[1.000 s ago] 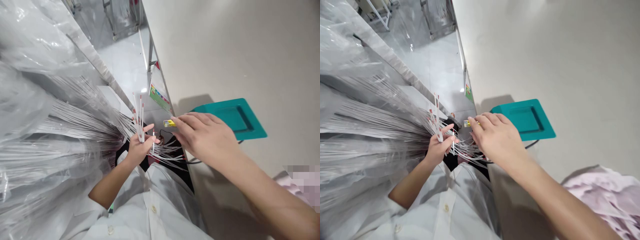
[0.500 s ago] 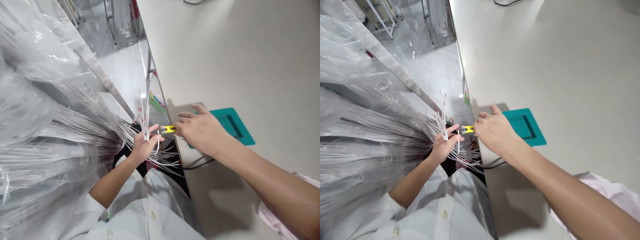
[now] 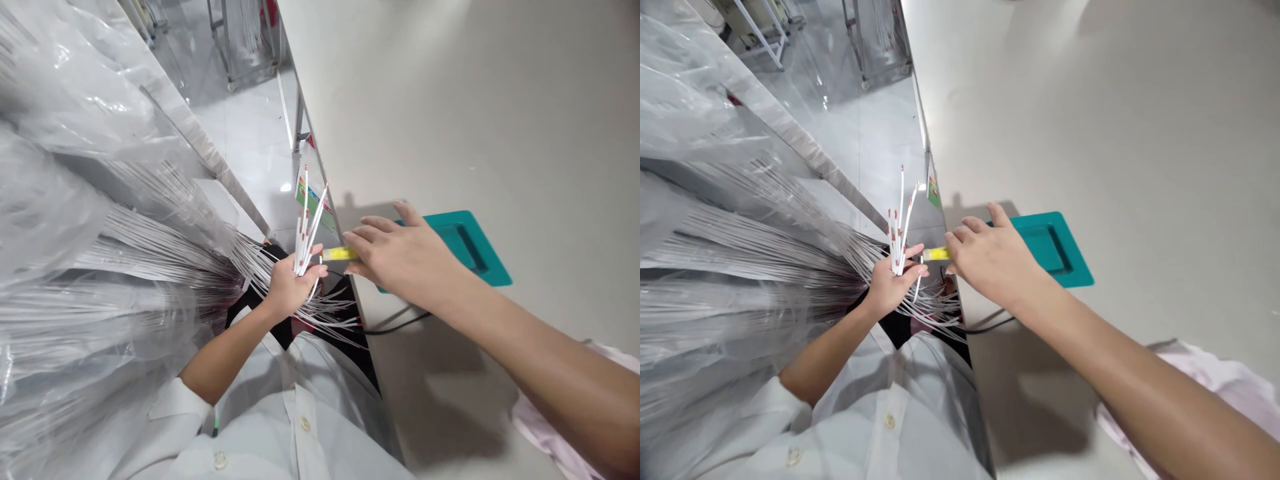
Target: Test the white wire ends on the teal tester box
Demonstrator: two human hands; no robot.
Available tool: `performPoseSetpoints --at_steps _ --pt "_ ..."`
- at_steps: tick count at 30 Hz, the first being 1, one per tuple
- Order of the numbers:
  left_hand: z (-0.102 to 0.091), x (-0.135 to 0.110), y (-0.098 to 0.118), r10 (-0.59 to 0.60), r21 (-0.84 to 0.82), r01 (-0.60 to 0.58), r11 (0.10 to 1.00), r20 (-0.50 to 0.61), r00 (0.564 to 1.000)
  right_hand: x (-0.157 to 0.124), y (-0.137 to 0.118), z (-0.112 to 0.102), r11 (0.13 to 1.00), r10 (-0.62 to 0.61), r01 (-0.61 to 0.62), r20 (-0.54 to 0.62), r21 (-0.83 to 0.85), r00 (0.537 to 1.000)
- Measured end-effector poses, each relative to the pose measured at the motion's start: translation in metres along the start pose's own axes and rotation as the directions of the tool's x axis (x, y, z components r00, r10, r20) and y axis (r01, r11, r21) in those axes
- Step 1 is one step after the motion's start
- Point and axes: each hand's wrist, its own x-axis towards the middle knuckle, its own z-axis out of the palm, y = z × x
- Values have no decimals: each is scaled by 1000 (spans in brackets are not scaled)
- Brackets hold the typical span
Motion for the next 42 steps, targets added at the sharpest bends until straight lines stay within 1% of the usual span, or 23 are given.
performPoseSetpoints --at_steps 4,10,12,14,16,18,20,21,22,23,24,25,27,28,32,33,35,36,37,38,39,41,42 --pt "-1 -2 0 2 19 -2 1000 -21 1000 -3 -2 5 999 25 -24 -26 35 999" --pt "-7 -5 0 -17 -49 16 999 -18 1000 -2 -3 6 1000 26 -26 7 6 1000" --pt "-10 -7 0 -24 -78 22 997 -17 1000 -2 -3 5 999 26 -25 -22 19 999" --pt "-12 -10 1 -37 -117 33 993 -34 999 -2 -5 3 997 12 -4 -98 81 995" --pt "-15 -14 3 -66 -169 56 984 -52 996 -5 -13 0 981 20 23 -216 193 976" --pt "-18 -18 5 -91 -216 77 973 -55 994 -8 -27 -1 943 78 42 -344 329 936" --pt "-22 -22 7 -103 -238 89 967 -49 993 -10 -46 0 889 166 52 -426 455 889" --pt "-24 -24 7 -103 -241 90 966 -44 994 -10 -55 1 850 249 20 -434 527 866" --pt "-25 -26 8 -99 -240 89 967 -33 995 -10 -63 3 789 337 -22 -404 614 851" --pt "-27 -27 9 -92 -239 85 967 -18 996 -8 -70 5 697 419 -69 -328 714 847" --pt "-28 -29 10 -80 -239 78 968 -1 997 -6 -75 8 586 470 -98 -239 804 850" --pt "-30 -31 11 -63 -236 66 970 19 998 -4 -78 10 479 493 -99 -174 872 853" --pt "-32 -34 13 -20 -220 32 975 60 998 1 -82 16 297 499 -69 -93 952 862" --pt "-33 -35 14 1 -204 15 979 79 997 2 -83 19 237 506 -47 -82 970 859" --pt "-37 -40 13 70 -103 -58 993 115 991 2 -85 34 64 552 -33 -8 997 834" --pt "-37 -40 11 82 -87 -73 994 112 990 1 -86 38 14 548 -36 23 999 836" --pt "-38 -41 5 95 -69 -89 994 93 991 -1 -88 42 -79 506 -57 90 995 858" --pt "-38 -41 1 92 -59 -88 994 84 992 -2 -88 42 -98 480 -73 111 993 870" --pt "-38 -40 -3 88 -46 -85 995 78 993 -2 -87 41 -88 459 -87 117 992 881" --pt "-37 -40 -7 88 -29 -86 996 71 994 -2 -85 38 -48 449 -94 106 994 887" --pt "-37 -40 -11 88 -12 -87 996 73 993 -3 -82 34 12 452 -98 82 995 888" --pt "-37 -40 -17 63 25 -66 997 102 993 -4 -75 28 127 499 -88 13 988 866" --pt "-37 -40 -19 32 43 -38 998 131 991 -4 -71 26 146 538 -88 -4 985 843"
